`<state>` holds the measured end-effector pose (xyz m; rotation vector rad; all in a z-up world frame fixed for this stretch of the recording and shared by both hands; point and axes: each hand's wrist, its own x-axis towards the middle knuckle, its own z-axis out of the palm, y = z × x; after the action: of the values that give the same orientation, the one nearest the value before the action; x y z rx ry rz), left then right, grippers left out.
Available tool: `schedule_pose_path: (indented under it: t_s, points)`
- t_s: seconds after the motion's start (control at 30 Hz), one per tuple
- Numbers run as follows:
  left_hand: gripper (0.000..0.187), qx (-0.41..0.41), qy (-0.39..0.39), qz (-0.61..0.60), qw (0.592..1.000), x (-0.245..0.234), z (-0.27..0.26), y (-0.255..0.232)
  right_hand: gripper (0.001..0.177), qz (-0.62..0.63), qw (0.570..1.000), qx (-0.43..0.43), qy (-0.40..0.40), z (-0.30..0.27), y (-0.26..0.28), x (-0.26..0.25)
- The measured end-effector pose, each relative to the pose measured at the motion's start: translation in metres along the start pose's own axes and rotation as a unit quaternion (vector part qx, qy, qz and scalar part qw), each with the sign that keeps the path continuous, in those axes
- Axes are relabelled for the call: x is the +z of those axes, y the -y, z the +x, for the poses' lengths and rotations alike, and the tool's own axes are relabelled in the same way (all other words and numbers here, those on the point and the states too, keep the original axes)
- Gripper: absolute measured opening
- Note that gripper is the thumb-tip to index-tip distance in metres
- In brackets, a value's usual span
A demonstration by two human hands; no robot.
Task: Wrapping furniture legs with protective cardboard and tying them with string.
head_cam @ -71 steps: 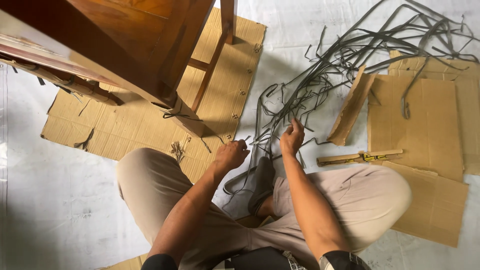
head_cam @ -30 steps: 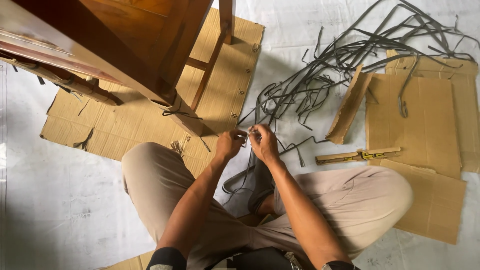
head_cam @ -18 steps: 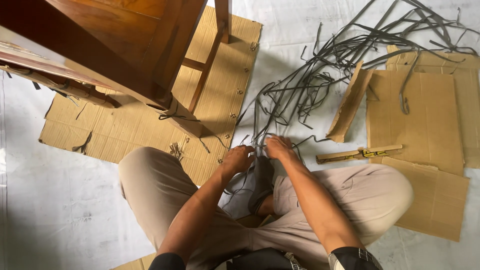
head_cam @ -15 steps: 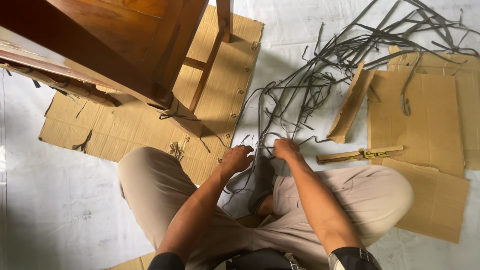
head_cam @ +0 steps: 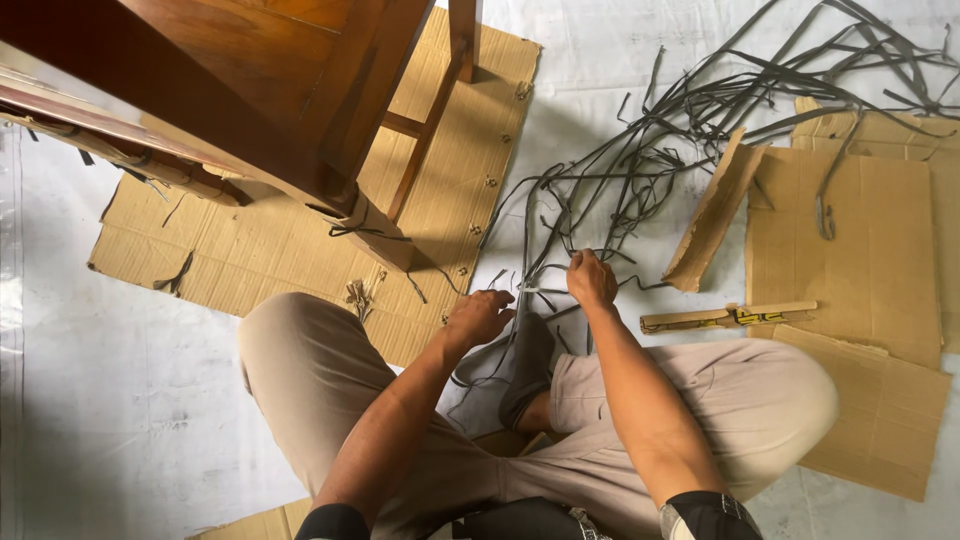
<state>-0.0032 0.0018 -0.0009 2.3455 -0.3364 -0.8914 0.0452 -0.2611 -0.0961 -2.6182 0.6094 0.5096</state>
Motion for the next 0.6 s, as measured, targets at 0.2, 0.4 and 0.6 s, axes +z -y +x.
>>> schedule_pose_path:
  t_s: [0.2,0.4,0.6]
  points:
    - [0.036,-0.011,0.008,-0.001,1.0,0.01,0.005,0.009,0.032,-0.014,0.999,-0.041,-0.028,-0.032,0.024,-0.022]
    - [0.034,-0.028,-0.003,-0.002,1.0,0.013,0.01,0.017,0.047,0.001,0.998,-0.031,0.049,0.016,-0.018,0.038]
    - [0.033,-0.035,-0.036,-0.014,0.999,-0.001,-0.003,0.007,0.033,0.07,0.988,-0.09,-0.104,-0.02,0.018,0.001]
